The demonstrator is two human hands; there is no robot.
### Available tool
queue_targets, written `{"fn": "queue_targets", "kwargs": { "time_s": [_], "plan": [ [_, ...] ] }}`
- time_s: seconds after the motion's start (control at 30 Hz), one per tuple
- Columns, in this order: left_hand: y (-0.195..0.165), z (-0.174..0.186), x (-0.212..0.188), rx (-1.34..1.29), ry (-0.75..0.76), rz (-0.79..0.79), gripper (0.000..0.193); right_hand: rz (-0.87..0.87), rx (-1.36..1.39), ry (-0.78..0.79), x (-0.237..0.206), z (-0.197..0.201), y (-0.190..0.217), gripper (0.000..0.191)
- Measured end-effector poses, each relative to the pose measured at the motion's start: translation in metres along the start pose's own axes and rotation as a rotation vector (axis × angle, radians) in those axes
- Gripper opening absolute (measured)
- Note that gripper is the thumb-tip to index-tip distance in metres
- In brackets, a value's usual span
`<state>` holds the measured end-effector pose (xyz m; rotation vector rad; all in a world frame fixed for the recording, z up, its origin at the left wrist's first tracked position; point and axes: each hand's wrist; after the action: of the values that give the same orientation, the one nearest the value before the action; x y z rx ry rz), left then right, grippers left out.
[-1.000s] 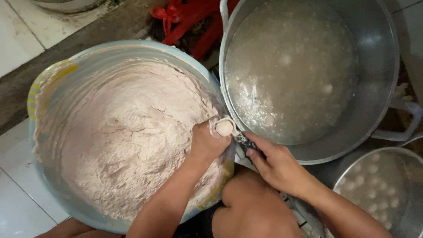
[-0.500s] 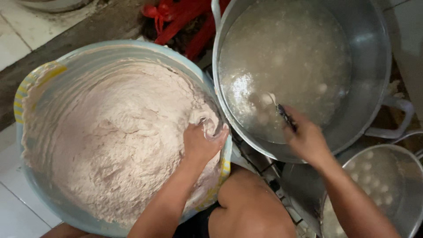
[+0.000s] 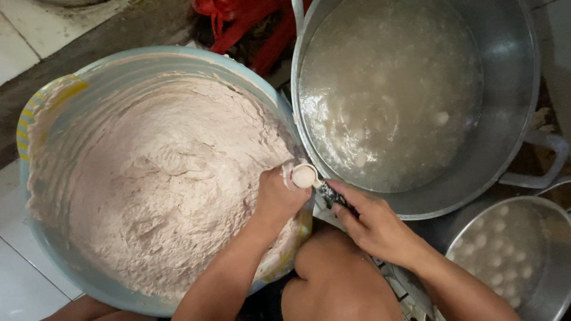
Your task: The person scoops portions of dough from a large basin using a hand scoop, forms each portion into a ball, and drops it into a pot of boiling water, repeating the cycle continuously. A tray of already formed balls and pots of cooking balls are visible nearby.
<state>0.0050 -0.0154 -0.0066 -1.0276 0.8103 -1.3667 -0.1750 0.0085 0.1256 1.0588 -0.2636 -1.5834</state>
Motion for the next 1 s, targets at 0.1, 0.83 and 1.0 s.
{"fn": "queue_targets", "kwargs": {
  "time_s": [0.1,0.83,1.0],
  "plan": [
    [-0.008,0.002,0.004,0.127,0.091,0.097,0.015,0.013,0.107,0.098,0.002,0.001,-0.008,0.046],
    [0.014,0.004,-0.01,0.128,-0.023,0.002,0.025,-0.181,-0.083,-0.416,0.019,0.055,-0.087,0.04],
    [0.001,0.001,-0.01,-0.099,-0.064,0.055,0.023,-0.282,0.334,0.027,-0.001,0.022,-0.047,0.04]
  ]
}}
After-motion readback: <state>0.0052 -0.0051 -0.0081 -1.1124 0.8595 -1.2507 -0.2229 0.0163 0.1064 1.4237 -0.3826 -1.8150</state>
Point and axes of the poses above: each hand's wrist, its own x-axis towards the middle knuckle, its own z-axis out of the back of the hand, y = z × x, and after that the axes turned 9 degrees about -y, right-handed
